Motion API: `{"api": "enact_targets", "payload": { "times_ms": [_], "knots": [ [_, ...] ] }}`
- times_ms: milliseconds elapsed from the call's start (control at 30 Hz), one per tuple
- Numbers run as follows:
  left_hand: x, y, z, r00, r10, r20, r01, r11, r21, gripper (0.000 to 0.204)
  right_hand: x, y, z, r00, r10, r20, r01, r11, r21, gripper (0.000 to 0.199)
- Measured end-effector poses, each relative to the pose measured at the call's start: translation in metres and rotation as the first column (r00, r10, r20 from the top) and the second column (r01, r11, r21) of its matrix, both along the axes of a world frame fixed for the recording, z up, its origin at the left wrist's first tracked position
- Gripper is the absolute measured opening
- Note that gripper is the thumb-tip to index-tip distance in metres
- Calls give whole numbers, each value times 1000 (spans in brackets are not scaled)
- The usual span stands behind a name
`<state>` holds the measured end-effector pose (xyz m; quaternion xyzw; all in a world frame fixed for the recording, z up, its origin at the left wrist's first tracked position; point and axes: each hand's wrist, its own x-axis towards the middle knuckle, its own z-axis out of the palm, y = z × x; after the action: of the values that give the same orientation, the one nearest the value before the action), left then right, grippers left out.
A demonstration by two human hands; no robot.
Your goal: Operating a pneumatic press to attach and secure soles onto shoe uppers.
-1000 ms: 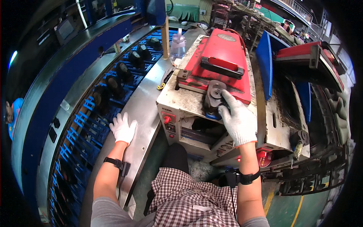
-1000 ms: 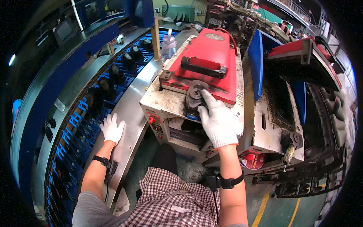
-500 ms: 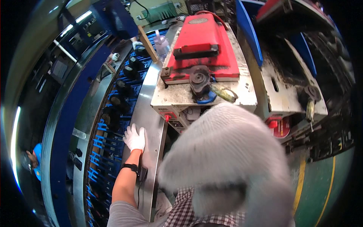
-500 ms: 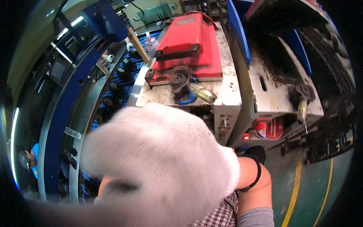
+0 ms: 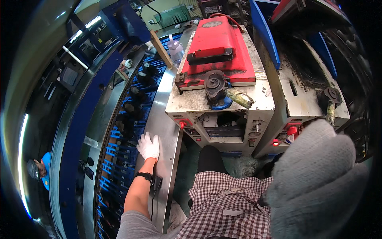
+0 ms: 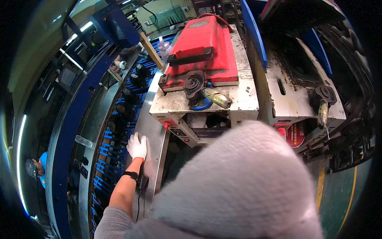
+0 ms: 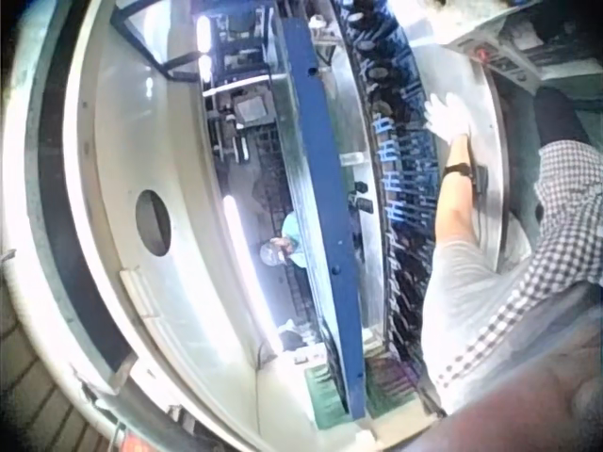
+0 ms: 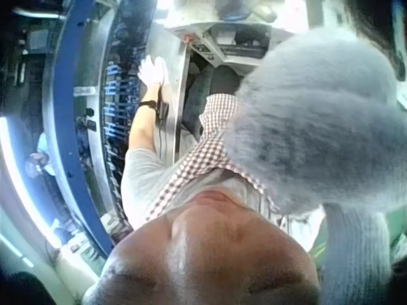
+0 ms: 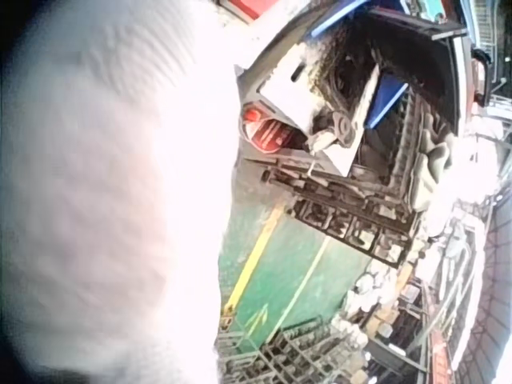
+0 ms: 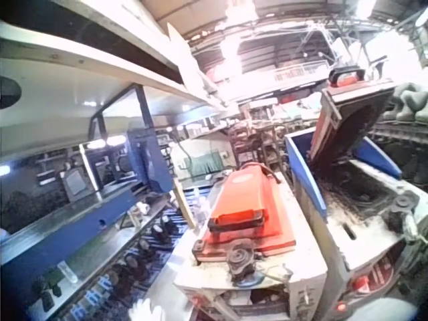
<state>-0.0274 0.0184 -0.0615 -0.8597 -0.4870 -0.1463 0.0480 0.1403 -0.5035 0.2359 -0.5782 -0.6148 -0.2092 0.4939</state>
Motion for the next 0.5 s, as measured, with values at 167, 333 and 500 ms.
{"api": "enact_targets", "payload": {
  "times_ms": [167, 333, 500],
  "knots": [
    [3, -4, 8, 1000, 13, -16, -13, 1000, -13, 64, -1, -27, 1, 997, 53, 52, -54, 998, 23, 26],
    [11, -15, 19, 999, 24, -48, -26, 999, -38, 64, 5, -45, 2, 987, 114, 113, -119, 992, 35, 21],
    [-2, -16, 13, 997, 60, -55, -61, 998, -21, 63, 19, -46, -2, 966, 205, 158, -216, 974, 62, 20]
  ]
}}
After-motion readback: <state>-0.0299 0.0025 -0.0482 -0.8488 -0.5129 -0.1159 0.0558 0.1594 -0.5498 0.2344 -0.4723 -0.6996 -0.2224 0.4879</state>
